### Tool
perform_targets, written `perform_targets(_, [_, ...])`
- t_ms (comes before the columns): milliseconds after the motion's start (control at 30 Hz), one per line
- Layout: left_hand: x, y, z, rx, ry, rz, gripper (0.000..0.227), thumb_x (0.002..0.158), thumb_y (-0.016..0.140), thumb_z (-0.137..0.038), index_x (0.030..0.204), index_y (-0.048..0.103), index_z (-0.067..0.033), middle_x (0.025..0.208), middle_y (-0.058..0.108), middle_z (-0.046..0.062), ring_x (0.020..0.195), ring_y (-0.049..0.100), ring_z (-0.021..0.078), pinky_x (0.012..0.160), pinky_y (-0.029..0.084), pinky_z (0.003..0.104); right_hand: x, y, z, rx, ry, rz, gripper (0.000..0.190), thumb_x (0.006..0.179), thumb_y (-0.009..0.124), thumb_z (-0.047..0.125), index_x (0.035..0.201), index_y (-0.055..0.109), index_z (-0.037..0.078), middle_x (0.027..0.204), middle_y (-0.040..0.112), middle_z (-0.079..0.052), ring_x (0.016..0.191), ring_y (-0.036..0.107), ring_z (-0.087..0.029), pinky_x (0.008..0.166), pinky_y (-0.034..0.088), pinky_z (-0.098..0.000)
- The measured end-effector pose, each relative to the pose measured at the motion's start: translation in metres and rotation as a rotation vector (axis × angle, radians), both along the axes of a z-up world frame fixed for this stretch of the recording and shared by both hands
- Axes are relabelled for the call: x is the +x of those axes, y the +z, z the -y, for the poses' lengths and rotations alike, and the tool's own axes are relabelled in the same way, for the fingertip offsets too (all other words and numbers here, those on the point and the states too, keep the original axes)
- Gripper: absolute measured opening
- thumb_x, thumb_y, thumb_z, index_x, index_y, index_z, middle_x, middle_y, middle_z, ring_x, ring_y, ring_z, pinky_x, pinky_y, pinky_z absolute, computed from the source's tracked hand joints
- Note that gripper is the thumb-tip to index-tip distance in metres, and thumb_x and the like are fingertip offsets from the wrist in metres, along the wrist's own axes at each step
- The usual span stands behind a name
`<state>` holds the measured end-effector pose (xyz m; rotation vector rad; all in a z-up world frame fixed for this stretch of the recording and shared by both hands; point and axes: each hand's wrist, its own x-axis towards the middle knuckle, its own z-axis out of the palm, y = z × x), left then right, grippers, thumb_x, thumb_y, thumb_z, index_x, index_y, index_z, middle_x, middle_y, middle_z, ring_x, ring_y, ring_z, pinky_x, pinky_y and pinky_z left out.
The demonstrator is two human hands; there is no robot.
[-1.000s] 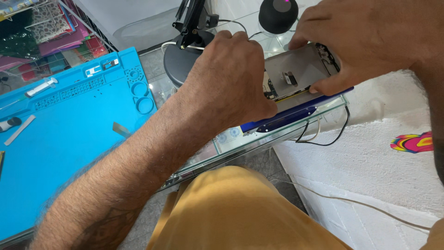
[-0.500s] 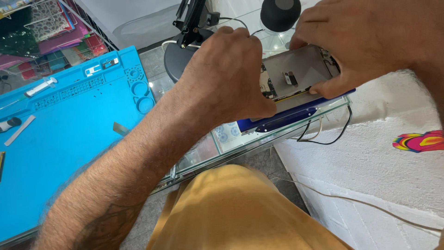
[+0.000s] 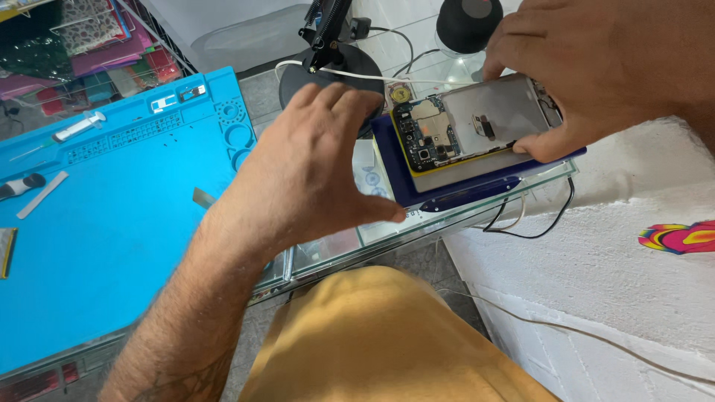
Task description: The person cleans a phone camera lens with a toothbrush, uses tweezers and a pick to remove internal components, and uses a prying tool to detach the screen from the phone body.
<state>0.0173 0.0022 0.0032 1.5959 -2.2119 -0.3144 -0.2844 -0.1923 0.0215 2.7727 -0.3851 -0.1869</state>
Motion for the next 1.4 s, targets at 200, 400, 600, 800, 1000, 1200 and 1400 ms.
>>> perform_targets(200, [-0.012,-0.054,-0.014,-0.103,0.030,-0.072,0.165,0.048,0.116,-0.077,0.162,0.038,0.0135,0.151,0.058,0.031,0.137,0.057,0.0439,0.120,0.044,0.052,0.002,0.002,0.009,0.060,0.052,-0.048,0.090,0.055,0.083,0.075,0.126,0.071,0.022,0.129,0.074,0.002,0.122,0.072,-0.022,0.113,0.053,-0.0373])
perform_targets(400, [-0.024,-0.080,-0.023,-0.056,0.154,-0.201,0.149,0.050,0.116,-0.064,0.158,0.042,0.0089,0.147,0.061,0.025,0.131,0.060,0.0394,0.115,0.047,0.048,0.005,0.014,-0.001,-0.080,-0.056,-0.158,0.100,0.054,0.075,0.091,0.139,0.066,0.038,0.147,0.071,0.018,0.140,0.068,-0.008,0.086,0.065,-0.0312])
perform_targets(600, [-0.028,-0.079,-0.026,-0.137,0.188,-0.242,0.136,0.054,0.116,-0.054,0.154,0.046,0.0073,0.143,0.064,0.021,0.124,0.063,0.0380,0.109,0.048,0.049,-0.027,0.002,0.017,-0.060,0.020,-0.023,0.114,0.054,0.078,0.093,0.149,0.071,0.031,0.147,0.077,0.010,0.132,0.078,-0.020,0.110,0.062,-0.0365])
perform_targets(800, [-0.030,-0.088,-0.007,-0.038,0.142,-0.377,0.137,0.055,0.112,-0.063,0.157,0.042,-0.0017,0.147,0.067,0.019,0.136,0.062,0.0382,0.120,0.038,0.055,-0.037,0.000,0.033,-0.082,-0.061,-0.146,0.120,0.046,0.078,0.100,0.150,0.070,0.040,0.145,0.077,0.014,0.130,0.077,-0.016,0.113,0.061,-0.0351])
perform_targets(1000, [-0.028,-0.089,-0.005,-0.045,0.093,-0.427,0.120,0.060,0.107,-0.053,0.146,0.046,0.0032,0.133,0.063,0.020,0.120,0.057,0.0336,0.113,0.047,0.047,-0.027,0.005,0.031,-0.235,0.066,-0.234,0.115,0.053,0.064,0.106,0.150,0.067,0.043,0.148,0.075,0.018,0.129,0.076,-0.008,0.106,0.064,-0.0291])
perform_targets(1200, [-0.028,-0.087,-0.005,0.001,0.102,-0.424,0.118,0.059,0.108,-0.050,0.147,0.046,0.0005,0.131,0.061,0.016,0.120,0.063,0.0315,0.104,0.055,0.045,-0.003,0.019,0.016,-0.064,0.036,-0.228,0.108,0.060,0.072,0.091,0.153,0.066,0.037,0.155,0.071,0.012,0.142,0.069,-0.014,0.115,0.058,-0.0335])
perform_targets(1400, [-0.030,-0.086,-0.006,0.033,0.123,-0.457,0.116,0.056,0.107,-0.042,0.147,0.046,-0.0020,0.132,0.061,0.016,0.122,0.065,0.0342,0.101,0.056,0.047,-0.006,0.014,0.020,-0.065,0.075,-0.185,0.104,0.057,0.076,0.088,0.145,0.070,0.033,0.148,0.073,0.012,0.131,0.072,-0.013,0.110,0.057,-0.0314])
